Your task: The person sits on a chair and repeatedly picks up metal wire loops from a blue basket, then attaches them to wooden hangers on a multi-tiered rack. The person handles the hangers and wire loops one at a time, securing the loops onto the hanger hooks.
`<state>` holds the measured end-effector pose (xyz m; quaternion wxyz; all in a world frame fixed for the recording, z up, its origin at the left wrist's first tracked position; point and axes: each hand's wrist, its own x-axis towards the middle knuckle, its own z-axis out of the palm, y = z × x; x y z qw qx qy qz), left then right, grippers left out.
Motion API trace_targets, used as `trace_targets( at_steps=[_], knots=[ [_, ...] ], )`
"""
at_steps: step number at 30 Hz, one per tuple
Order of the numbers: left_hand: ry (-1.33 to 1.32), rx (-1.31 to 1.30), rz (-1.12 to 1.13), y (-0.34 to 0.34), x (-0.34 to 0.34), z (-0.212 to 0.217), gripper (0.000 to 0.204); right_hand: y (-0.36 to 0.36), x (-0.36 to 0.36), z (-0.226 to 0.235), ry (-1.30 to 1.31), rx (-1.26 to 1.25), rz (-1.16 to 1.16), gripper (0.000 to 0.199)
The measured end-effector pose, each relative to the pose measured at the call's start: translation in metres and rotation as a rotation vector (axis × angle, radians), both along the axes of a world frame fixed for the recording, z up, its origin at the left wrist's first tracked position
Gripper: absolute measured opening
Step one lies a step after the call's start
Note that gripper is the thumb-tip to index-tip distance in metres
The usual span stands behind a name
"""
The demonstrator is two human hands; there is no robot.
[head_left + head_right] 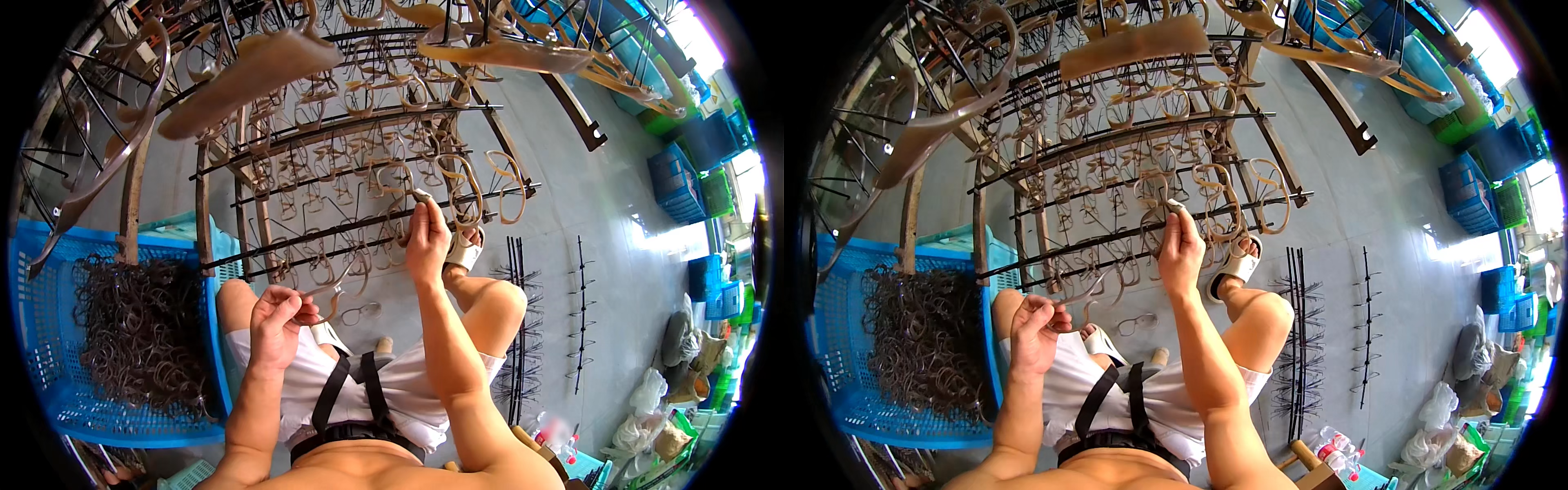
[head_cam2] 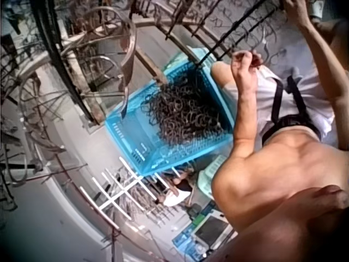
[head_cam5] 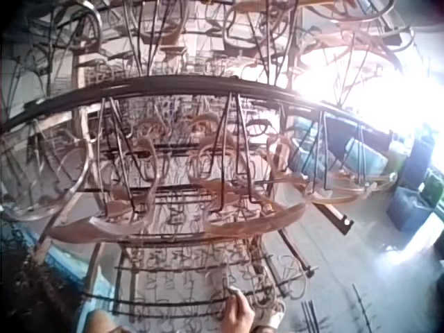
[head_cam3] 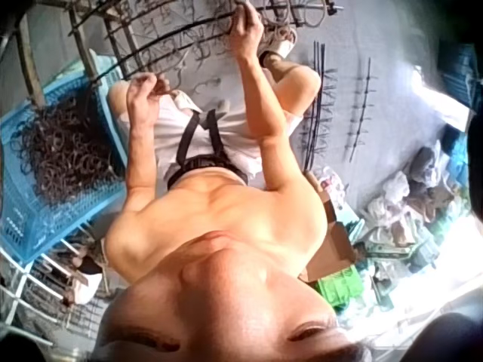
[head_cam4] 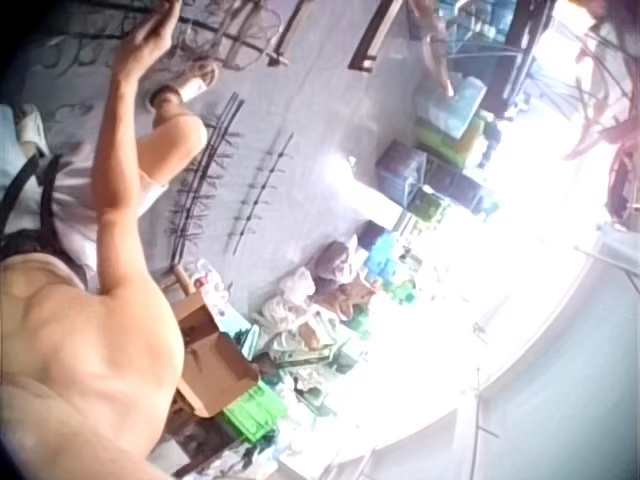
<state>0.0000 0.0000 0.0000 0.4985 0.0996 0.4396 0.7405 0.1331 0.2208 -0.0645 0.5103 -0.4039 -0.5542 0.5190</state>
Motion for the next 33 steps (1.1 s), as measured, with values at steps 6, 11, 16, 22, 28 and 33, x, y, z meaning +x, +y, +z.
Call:
trace_targets(
  at_steps=[6, 11, 16, 22, 28, 33],
  knots=[
    [-0.002, 0.043, 0.018, 0.003, -0.002, -0.001, 0.006, -0.005, 0.0, 0.016, 0.011, -0.09, -0.037, 0.022],
    [-0.033, 0.075, 0.052, -0.003, -0.008, 0.013, 0.007, -0.066, 0.009, 0.048, -0.674, 0.639, -0.214, 0.044],
    [-0.062, 0.108, -0.011, 0.0, -0.013, 0.019, 0.008, -0.081, 0.011, 0.069, -0.213, 0.479, 0.597, 0.037],
    [0.148, 0.027, 0.185, 0.0, -0.027, 0.022, 0.02, -0.078, 0.002, 0.073, -0.038, -0.036, 0.708, 0.017],
    [1.045, -0.688, 0.666, -0.096, -0.136, -0.057, 0.021, -0.06, -0.052, 0.024, 0.017, -0.023, -0.123, 0.015],
    [1.333, -1.476, 0.183, -0.154, -0.175, -0.103, 0.031, -0.058, -0.073, 0.026, -0.018, -0.141, -0.185, 0.023]
  ],
)
